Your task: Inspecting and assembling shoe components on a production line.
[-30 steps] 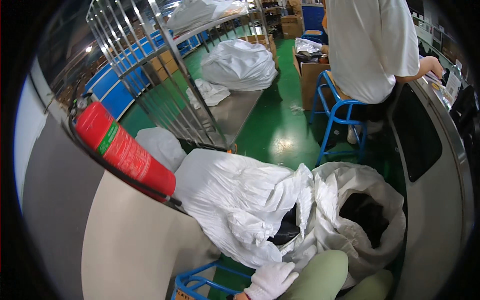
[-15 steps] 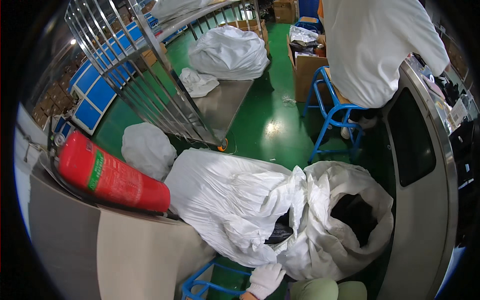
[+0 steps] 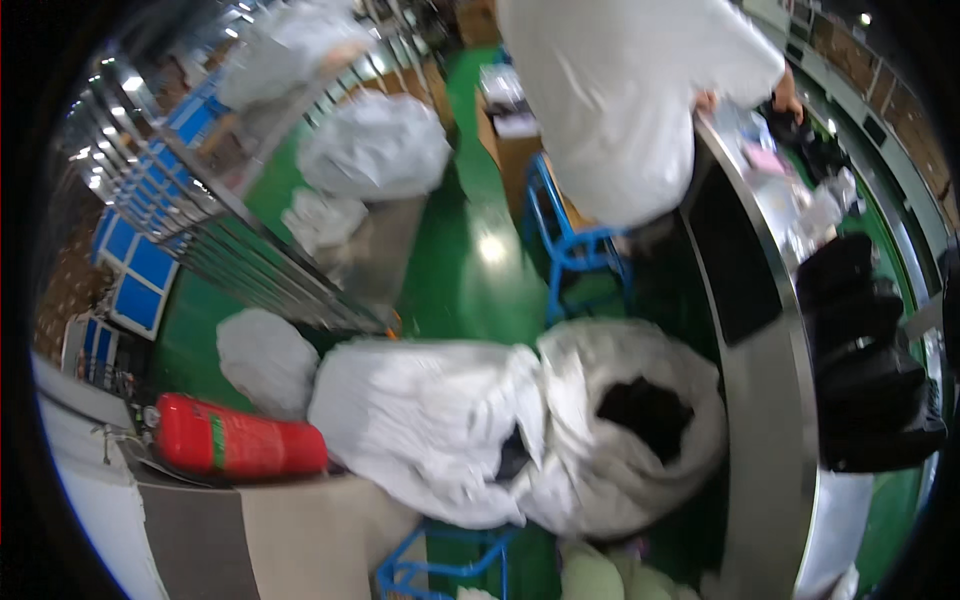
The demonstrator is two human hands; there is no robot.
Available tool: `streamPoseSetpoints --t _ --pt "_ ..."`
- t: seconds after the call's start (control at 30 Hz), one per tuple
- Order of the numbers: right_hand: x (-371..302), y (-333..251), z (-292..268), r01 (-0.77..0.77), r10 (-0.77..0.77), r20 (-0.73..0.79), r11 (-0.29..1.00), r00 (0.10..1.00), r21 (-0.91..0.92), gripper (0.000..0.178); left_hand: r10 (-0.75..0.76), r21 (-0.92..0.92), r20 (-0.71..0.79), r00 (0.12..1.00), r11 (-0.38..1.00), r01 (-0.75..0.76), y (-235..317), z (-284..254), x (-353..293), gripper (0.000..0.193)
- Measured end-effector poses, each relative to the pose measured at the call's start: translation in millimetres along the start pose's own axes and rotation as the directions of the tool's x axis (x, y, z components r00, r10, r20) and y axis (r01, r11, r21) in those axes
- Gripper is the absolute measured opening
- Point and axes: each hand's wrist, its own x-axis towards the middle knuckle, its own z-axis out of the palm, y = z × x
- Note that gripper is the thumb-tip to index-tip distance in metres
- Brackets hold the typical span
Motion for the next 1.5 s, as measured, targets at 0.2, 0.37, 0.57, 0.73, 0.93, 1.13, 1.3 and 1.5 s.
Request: streamPoseSetpoints --t 0.2,0.37,0.57,0.73,0.93,1.13,1.3,1.5 --pt "80 168 38 0.143 -0.076 -0.256 0.957 0.964 0.252 0.06 -0.036 0.282 0.306 0.951 0.958 -0.054 -6 -17 -2 0.031" --pt "65 115 66 0.141 -0.073 -0.271 0.96 0.96 0.241 0.057 -0.12 0.391 0.408 0.905 0.919 -0.055 -13 27 3 0.03" --pt "25 86 63 0.099 -0.045 -0.338 0.985 0.94 0.144 0.053 -0.091 0.372 0.463 0.882 0.923 -0.099 21 4 17 0.027" --pt "-1 42 48 0.058 -0.02 -0.341 0.993 0.94 0.102 0.047 0.079 0.42 0.351 0.933 0.877 -0.233 99 -33 50 0.024" --pt "0 41 70 0.07 -0.017 -0.47 0.993 0.882 0.094 0.04 0.051 0.394 0.44 0.897 0.886 -0.244 166 -75 70 0.034" --pt "-2 53 82 0.128 -0.071 -0.543 0.989 0.837 0.068 0.04 0.024 0.452 0.476 0.879 0.851 -0.268 173 -54 49 0.029" --pt "-3 52 67 0.091 -0.033 -0.435 0.989 0.9 0.114 0.041 0.132 0.473 0.422 0.897 0.812 -0.342 163 -66 51 0.025" --pt "-6 39 45 -0.04 0.087 -0.318 0.988 0.944 0.151 0.039 0.199 0.426 0.389 0.899 0.827 -0.367 166 -110 81 0.038"
